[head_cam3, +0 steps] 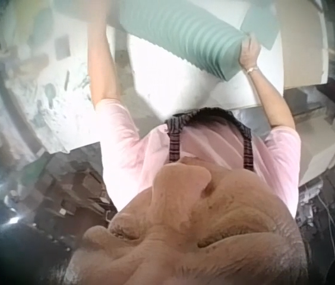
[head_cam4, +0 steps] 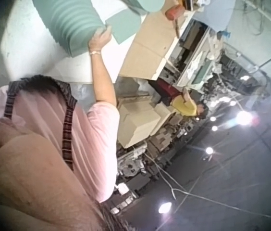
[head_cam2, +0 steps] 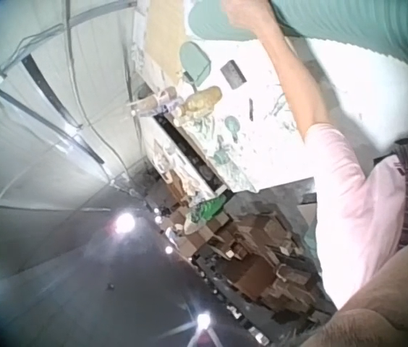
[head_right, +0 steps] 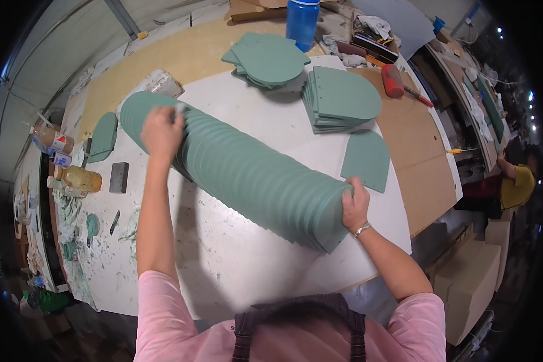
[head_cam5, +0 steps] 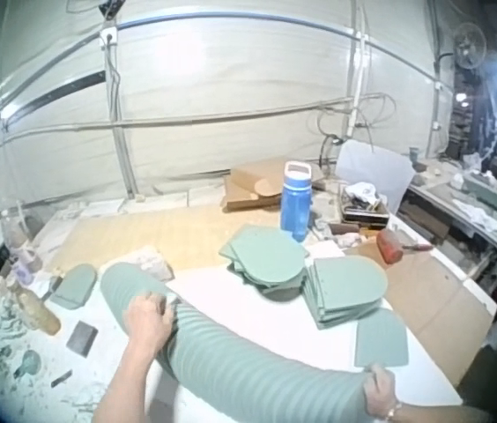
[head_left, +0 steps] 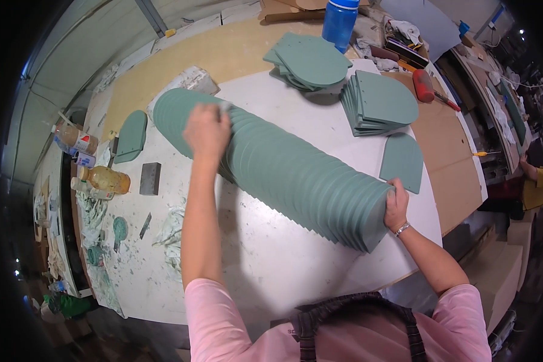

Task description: The person wipes a stack of curved green parts with a cloth and then uses a sanding block to sand the edges of the stacked parts, occasionally handling small scrap pieces on the table.

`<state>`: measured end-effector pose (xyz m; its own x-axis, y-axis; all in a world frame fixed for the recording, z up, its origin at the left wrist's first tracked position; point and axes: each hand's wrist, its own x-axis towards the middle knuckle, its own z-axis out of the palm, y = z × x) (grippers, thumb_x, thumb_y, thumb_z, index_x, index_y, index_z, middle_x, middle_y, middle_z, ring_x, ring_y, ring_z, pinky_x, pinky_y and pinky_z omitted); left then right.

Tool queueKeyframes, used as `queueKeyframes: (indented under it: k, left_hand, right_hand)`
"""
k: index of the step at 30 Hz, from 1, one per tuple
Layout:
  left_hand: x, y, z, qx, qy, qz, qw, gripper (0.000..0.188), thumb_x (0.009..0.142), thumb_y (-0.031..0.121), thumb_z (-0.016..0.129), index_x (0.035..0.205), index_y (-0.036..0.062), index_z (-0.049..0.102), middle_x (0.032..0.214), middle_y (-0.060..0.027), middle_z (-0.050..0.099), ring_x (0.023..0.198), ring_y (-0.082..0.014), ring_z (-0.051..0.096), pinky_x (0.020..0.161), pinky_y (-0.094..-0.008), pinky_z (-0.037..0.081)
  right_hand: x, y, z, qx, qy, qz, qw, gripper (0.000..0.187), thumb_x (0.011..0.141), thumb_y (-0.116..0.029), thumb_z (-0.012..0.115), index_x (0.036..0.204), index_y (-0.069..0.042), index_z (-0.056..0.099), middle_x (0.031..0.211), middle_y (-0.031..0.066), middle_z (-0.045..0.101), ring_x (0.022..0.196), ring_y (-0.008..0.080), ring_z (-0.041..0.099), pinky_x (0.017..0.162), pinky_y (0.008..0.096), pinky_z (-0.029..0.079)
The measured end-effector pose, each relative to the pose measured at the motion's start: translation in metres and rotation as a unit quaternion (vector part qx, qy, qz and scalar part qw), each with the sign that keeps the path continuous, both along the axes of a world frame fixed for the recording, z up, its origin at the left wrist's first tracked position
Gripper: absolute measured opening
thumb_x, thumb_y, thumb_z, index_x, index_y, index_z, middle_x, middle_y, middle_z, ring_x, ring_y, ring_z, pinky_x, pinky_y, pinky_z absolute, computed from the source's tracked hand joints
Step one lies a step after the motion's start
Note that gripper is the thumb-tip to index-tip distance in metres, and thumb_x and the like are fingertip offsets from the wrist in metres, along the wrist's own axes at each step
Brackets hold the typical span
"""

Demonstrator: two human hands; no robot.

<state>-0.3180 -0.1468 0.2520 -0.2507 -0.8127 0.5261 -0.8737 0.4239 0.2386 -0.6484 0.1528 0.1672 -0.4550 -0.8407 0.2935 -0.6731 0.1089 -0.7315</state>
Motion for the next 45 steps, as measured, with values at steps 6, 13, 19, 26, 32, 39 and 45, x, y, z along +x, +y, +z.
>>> queueKeyframes:
  k: [6,13,19,26,32,39,45]
  left_hand:
    - [0.004,0.007,0.006,0.014,-0.008,-0.05,0.999,0.02,0.079,0.021,0.073,0.093,0.0072,0.073,0.09,-0.0089,0.065,0.084,-0.0307,0.065,0.072,-0.0424,0.051]
    - [0.026,0.011,-0.013,0.028,0.109,0.07,0.991,0.019,0.081,0.024,0.071,0.093,0.0087,0.071,0.089,-0.009,0.064,0.08,-0.0299,0.064,0.071,-0.04,0.051]
    - [0.048,0.018,-0.027,0.057,0.217,0.126,0.966,0.024,0.079,0.028,0.074,0.088,0.0068,0.069,0.085,-0.0094,0.067,0.079,-0.0296,0.066,0.072,-0.0397,0.051]
    - [0.018,-0.007,-0.015,-0.023,0.062,0.105,0.992,0.026,0.079,0.028,0.074,0.088,0.0064,0.063,0.091,-0.0093,0.065,0.083,-0.0304,0.064,0.072,-0.0427,0.05]
    - [0.085,0.004,-0.047,0.122,0.217,0.29,0.924,0.03,0.08,0.032,0.073,0.084,0.0053,0.062,0.088,-0.0103,0.065,0.078,-0.0316,0.062,0.07,-0.0433,0.049]
    - [0.012,-0.033,-0.007,0.021,0.083,0.144,0.986,0.032,0.083,0.035,0.068,0.095,0.0058,0.064,0.098,-0.0144,0.067,0.091,-0.0364,0.065,0.078,-0.0463,0.051]
    - [0.086,-0.029,-0.036,0.098,0.161,0.289,0.939,0.034,0.08,0.037,0.07,0.09,0.0054,0.064,0.093,-0.0133,0.068,0.089,-0.0356,0.065,0.076,-0.0462,0.05]
  right_hand:
    - [-0.002,0.001,-0.005,-0.006,0.018,-0.001,1.0,0.06,0.092,-0.057,0.038,0.091,0.001,0.053,0.076,0.0251,0.055,0.071,0.0439,0.056,0.065,0.0464,0.044]
    - [-0.002,0.002,-0.006,0.004,0.013,-0.01,1.0,0.056,0.092,-0.053,0.04,0.091,0.001,0.053,0.077,0.0254,0.055,0.072,0.0435,0.056,0.066,0.046,0.044]
    - [0.003,0.001,-0.004,-0.003,0.01,0.0,1.0,0.053,0.092,-0.05,0.04,0.092,0.001,0.053,0.078,0.0255,0.055,0.073,0.0431,0.055,0.067,0.0456,0.044]
    - [0.0,0.001,-0.006,-0.004,0.013,-0.002,1.0,0.056,0.092,-0.053,0.039,0.092,0.002,0.053,0.077,0.0248,0.055,0.072,0.0429,0.056,0.066,0.0454,0.044]
    - [0.001,0.001,-0.003,-0.009,0.013,-0.001,1.0,0.058,0.093,-0.055,0.038,0.091,0.001,0.053,0.075,0.0243,0.053,0.069,0.0428,0.055,0.064,0.0457,0.043]
    - [-0.002,0.002,-0.007,-0.009,0.017,-0.004,1.0,0.059,0.092,-0.056,0.039,0.091,0.001,0.053,0.074,0.0243,0.053,0.069,0.0426,0.055,0.064,0.046,0.043]
    - [0.003,0.0,-0.005,-0.013,0.011,-0.001,1.0,0.062,0.093,-0.059,0.037,0.091,0.002,0.054,0.076,0.0253,0.054,0.071,0.0434,0.056,0.065,0.0462,0.043]
